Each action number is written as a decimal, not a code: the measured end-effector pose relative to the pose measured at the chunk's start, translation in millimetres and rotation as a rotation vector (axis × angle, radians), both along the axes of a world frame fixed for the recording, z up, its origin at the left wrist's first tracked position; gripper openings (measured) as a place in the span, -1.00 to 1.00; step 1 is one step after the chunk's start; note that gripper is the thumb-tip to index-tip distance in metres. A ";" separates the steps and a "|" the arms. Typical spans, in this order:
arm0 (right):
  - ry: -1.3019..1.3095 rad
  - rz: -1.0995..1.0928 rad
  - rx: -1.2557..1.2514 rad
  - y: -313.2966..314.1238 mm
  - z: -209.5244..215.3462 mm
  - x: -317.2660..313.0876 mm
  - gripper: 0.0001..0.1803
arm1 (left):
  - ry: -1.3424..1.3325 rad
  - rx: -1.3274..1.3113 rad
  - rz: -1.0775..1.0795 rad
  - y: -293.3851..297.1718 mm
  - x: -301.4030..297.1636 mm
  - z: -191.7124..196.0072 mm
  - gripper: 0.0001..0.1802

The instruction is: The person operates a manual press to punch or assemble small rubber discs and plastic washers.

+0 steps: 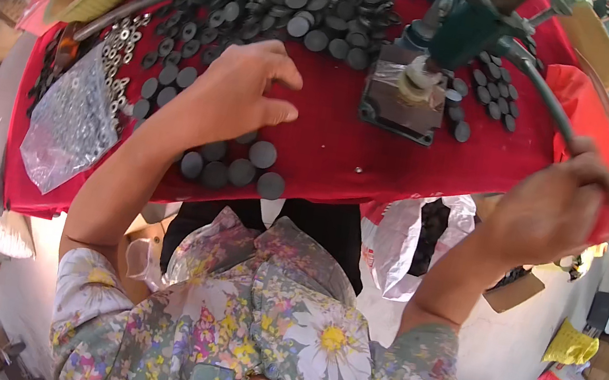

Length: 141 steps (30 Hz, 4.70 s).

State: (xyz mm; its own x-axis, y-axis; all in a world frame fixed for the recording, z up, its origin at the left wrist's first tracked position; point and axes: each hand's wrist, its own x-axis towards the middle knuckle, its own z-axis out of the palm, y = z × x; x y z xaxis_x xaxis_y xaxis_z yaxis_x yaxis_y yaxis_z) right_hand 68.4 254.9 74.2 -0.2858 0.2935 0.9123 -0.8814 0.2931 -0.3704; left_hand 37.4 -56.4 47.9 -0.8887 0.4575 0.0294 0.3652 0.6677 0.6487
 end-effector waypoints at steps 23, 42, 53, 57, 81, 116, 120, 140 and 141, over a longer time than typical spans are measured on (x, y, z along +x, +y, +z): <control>0.093 0.344 -0.154 0.0 51.6 -43.6 -0.89 | 0.305 0.028 -0.133 41.6 -11.1 -39.0 -0.59; -0.070 0.361 -0.298 3.0 114.4 -118.5 -0.89 | 0.214 0.012 0.126 131.5 -69.8 -39.4 -0.49; -0.046 0.377 -0.270 -24.7 106.7 -90.6 -0.89 | 0.081 0.108 0.165 129.9 -71.8 -40.7 -0.45; -0.046 0.200 -0.082 -15.5 53.8 -25.0 -0.85 | 0.122 0.157 0.077 114.2 -64.3 -40.0 -0.43; 0.116 0.060 -0.096 -14.4 47.9 -38.7 -0.67 | 0.263 -0.323 -0.190 -2.9 53.0 -30.9 -0.52; 0.089 0.183 -0.203 -35.2 89.9 -64.2 -0.71 | 0.277 0.152 0.054 114.2 -65.1 -43.4 -0.46; 0.091 0.194 -0.228 -31.6 89.5 -66.6 -0.70 | 0.201 0.227 0.082 126.0 -68.3 -42.9 -0.48; 0.100 0.310 0.060 -2.8 78.7 -73.0 -0.71 | 0.188 0.368 0.056 132.9 -83.1 -60.5 -0.49; 0.102 0.312 0.060 0.2 73.6 -72.1 -0.71 | 0.180 0.358 0.060 132.6 -83.3 -59.8 -0.49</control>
State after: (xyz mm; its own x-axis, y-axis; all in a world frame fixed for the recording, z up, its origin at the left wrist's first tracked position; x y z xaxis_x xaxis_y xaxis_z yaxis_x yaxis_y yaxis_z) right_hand -3.7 255.1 147.8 -0.2601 0.1513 0.9536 -0.9636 0.0218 -0.2663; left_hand -45.9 76.2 -11.9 -0.8797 0.3373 0.3352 0.4614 0.4347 0.7734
